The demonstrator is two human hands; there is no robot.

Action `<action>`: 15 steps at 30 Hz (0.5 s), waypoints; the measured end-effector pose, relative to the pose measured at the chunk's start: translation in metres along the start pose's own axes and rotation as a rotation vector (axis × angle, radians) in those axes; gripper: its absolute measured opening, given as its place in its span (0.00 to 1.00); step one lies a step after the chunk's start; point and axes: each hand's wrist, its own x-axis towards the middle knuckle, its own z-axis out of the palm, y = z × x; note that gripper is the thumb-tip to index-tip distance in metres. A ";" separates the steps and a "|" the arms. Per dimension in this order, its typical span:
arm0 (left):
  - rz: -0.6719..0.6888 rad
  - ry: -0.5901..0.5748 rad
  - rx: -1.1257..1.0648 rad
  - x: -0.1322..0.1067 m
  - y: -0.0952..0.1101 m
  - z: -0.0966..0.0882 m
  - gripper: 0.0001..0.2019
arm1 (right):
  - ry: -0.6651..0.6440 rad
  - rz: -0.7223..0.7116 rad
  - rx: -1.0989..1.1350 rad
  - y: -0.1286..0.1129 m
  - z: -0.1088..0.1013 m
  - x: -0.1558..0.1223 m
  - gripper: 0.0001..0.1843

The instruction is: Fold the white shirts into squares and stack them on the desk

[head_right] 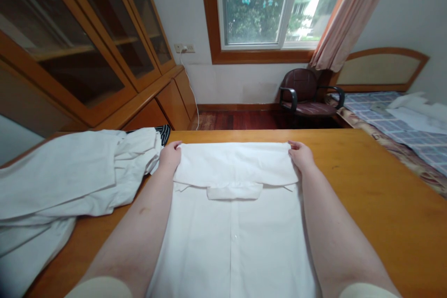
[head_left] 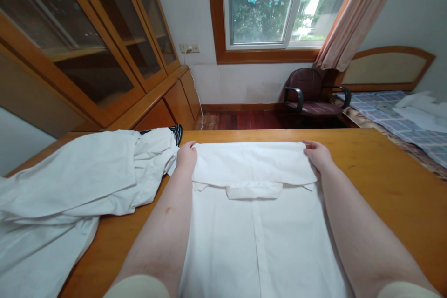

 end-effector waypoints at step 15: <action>-0.079 -0.066 0.175 -0.005 0.006 -0.004 0.19 | 0.096 -0.148 -0.370 0.006 0.004 0.002 0.19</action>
